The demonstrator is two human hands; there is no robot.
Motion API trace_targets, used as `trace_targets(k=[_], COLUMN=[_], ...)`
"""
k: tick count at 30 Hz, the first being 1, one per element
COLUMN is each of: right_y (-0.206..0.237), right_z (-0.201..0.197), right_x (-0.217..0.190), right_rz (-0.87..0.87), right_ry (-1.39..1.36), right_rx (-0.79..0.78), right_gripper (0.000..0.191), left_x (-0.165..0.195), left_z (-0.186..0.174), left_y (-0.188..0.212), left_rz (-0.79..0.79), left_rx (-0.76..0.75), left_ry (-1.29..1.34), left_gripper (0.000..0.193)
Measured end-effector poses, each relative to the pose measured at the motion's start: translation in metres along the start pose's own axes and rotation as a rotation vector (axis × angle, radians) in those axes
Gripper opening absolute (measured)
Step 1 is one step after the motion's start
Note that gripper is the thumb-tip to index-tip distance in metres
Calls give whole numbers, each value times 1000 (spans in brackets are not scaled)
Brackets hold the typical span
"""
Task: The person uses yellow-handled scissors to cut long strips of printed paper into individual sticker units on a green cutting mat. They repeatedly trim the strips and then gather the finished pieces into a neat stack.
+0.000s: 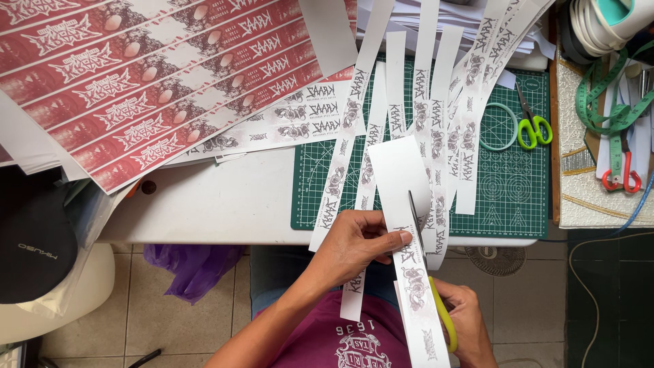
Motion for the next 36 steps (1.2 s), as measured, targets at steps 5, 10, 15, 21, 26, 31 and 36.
trace_targets(k=[5,10,15,21,26,31,36], right_y=[0,-2,-3,-4,-7,-7,-11], right_z=[1,-2,2,1,-2,1,3], right_x=[-3,4,1,1,9,5,-1], right_rz=[-38,12,-54,-42,25,-25,-39], right_ry=[15,47,-65,-89,-26,-32,-47], right_rx=[-34,9,-27,-77,-17,-45,-59], right_gripper=[40,46,48,36,40,45,40], left_x=[-3,-4,-4,-3,-4,-3,-8], left_z=[-1,-1,2,4,3,4,8], left_y=[0,0,1,4,4,4,5], left_rz=[-23,-8,-3,3,-24,-12,-62], left_rx=[3,0,-5,-7,6,-5,-33], left_ry=[11,6,-26,-48,-89,-81,44], left_gripper=[27,27,25,25,24,27,23])
Point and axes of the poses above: each hand's wrist, its own y-axis away from the middle knuckle, its own z-axis out of the palm, x = y × z, the point moved 8 cm from there along -y, towards the middle knuckle, and after that the axes turned 8 degrees about -y, right-handed, at the moved point
